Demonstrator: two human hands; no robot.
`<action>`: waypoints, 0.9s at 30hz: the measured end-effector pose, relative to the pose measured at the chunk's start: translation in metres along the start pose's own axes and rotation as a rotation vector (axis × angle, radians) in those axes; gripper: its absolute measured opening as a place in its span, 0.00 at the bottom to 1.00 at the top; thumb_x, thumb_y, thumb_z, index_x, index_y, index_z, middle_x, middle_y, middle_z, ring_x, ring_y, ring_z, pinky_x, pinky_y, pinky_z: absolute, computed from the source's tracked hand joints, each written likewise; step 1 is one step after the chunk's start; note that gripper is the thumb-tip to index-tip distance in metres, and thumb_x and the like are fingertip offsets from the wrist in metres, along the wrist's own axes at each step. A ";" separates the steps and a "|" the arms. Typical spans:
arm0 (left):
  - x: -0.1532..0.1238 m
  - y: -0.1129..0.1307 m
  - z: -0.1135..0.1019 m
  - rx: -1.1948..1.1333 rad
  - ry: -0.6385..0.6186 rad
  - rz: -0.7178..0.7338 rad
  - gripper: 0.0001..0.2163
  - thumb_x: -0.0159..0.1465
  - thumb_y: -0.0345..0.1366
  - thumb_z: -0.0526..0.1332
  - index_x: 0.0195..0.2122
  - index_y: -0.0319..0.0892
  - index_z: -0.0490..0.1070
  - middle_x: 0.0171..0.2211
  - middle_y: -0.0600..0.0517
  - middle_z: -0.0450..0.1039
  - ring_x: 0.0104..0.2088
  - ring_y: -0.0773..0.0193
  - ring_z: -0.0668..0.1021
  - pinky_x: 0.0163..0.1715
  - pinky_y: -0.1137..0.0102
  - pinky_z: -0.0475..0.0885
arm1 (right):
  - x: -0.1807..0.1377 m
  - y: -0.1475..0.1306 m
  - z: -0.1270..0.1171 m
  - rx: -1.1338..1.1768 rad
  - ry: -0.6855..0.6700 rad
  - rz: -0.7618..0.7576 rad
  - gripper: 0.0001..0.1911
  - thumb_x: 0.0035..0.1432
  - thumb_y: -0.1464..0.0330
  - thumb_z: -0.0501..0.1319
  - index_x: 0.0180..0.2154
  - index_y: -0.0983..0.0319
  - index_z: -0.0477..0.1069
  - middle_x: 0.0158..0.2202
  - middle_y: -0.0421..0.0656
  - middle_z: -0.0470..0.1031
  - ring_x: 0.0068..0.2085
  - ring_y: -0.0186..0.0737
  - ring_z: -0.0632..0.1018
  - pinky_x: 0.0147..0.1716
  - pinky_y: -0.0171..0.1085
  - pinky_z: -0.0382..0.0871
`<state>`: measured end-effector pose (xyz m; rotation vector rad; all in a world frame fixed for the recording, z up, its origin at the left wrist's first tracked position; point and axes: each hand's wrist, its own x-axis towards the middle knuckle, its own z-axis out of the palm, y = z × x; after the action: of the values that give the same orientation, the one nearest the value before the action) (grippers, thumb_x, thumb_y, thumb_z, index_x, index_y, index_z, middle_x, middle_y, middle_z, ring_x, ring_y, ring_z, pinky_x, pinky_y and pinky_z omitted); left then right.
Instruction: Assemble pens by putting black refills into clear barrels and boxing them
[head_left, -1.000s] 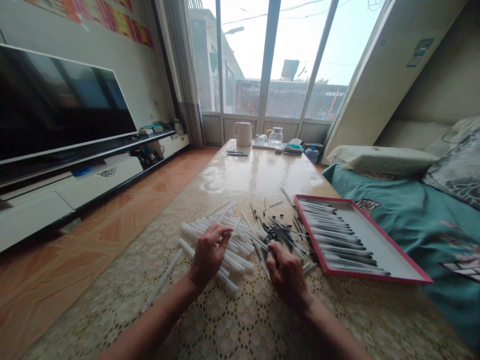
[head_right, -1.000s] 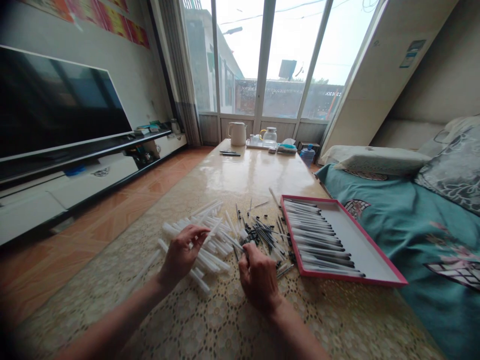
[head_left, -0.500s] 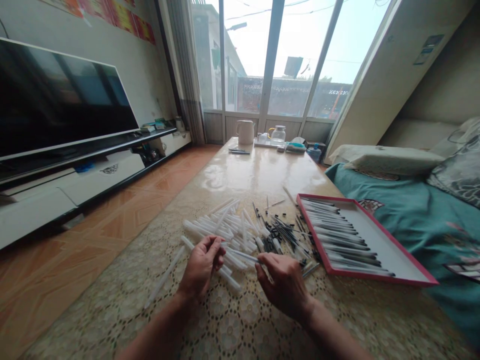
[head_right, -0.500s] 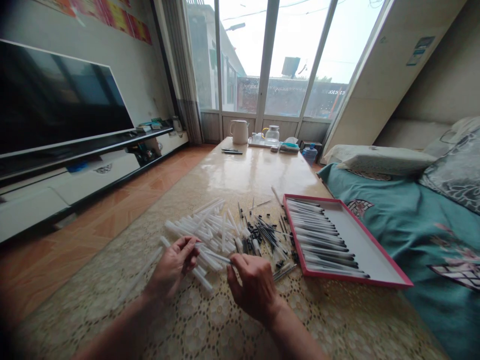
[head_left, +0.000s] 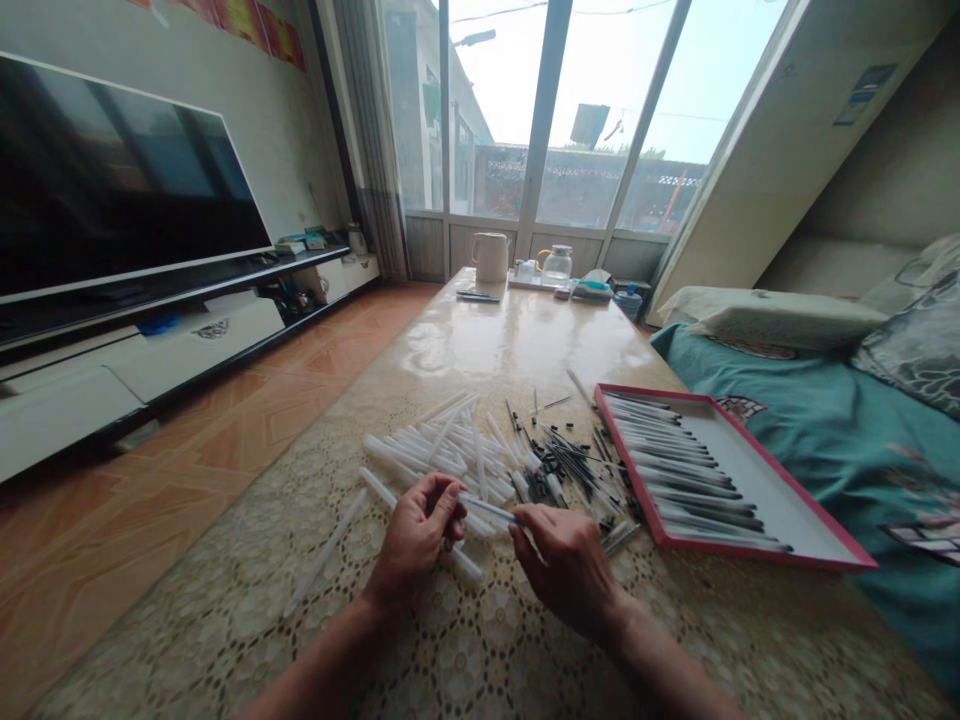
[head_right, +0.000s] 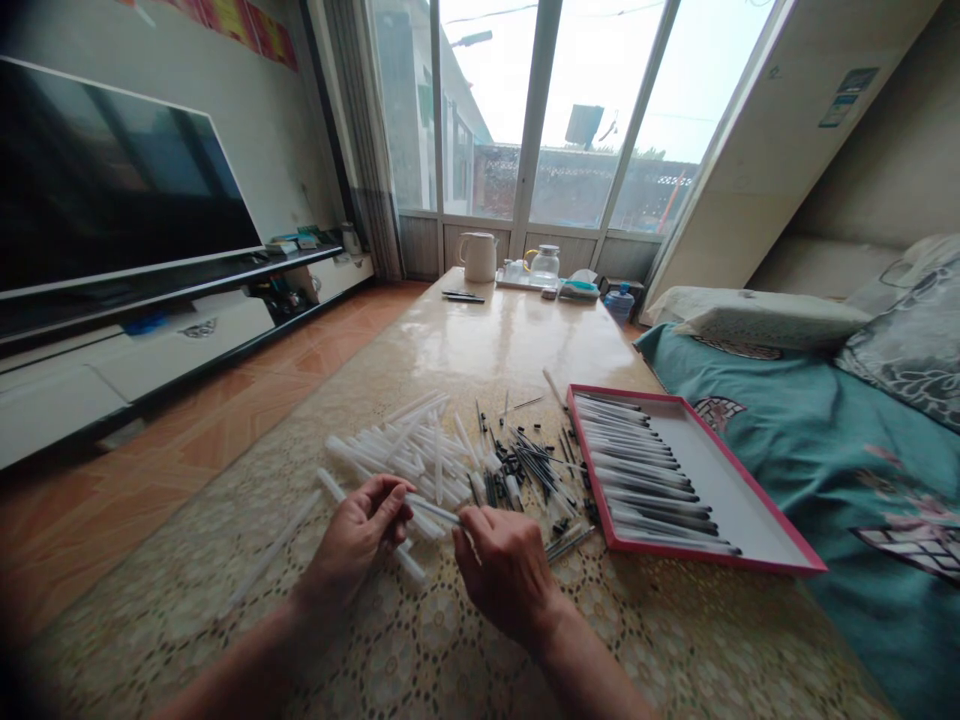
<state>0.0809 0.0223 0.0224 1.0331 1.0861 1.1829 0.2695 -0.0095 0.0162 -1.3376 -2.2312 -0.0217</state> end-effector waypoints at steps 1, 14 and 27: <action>0.000 0.000 0.000 0.010 -0.008 0.005 0.15 0.54 0.46 0.64 0.32 0.39 0.68 0.19 0.57 0.69 0.16 0.73 0.68 0.15 0.78 0.61 | 0.000 0.001 0.000 -0.017 -0.008 -0.023 0.11 0.65 0.69 0.50 0.33 0.61 0.68 0.26 0.40 0.72 0.27 0.35 0.72 0.28 0.34 0.55; -0.011 -0.006 0.006 0.013 -0.101 0.057 0.13 0.59 0.46 0.60 0.32 0.41 0.63 0.18 0.59 0.68 0.12 0.75 0.65 0.11 0.79 0.58 | 0.001 -0.004 -0.002 -0.133 -0.010 -0.073 0.11 0.65 0.70 0.50 0.30 0.61 0.66 0.25 0.40 0.70 0.25 0.36 0.69 0.26 0.36 0.49; -0.017 -0.005 0.010 0.041 -0.143 0.099 0.12 0.60 0.46 0.60 0.32 0.42 0.64 0.19 0.58 0.68 0.14 0.73 0.67 0.14 0.77 0.59 | 0.005 0.004 -0.017 0.296 -0.222 0.118 0.16 0.65 0.62 0.50 0.28 0.60 0.69 0.21 0.37 0.71 0.24 0.32 0.71 0.24 0.30 0.56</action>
<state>0.0906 0.0048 0.0211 1.1961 0.9596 1.1512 0.2784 -0.0082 0.0318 -1.3554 -2.2192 0.5030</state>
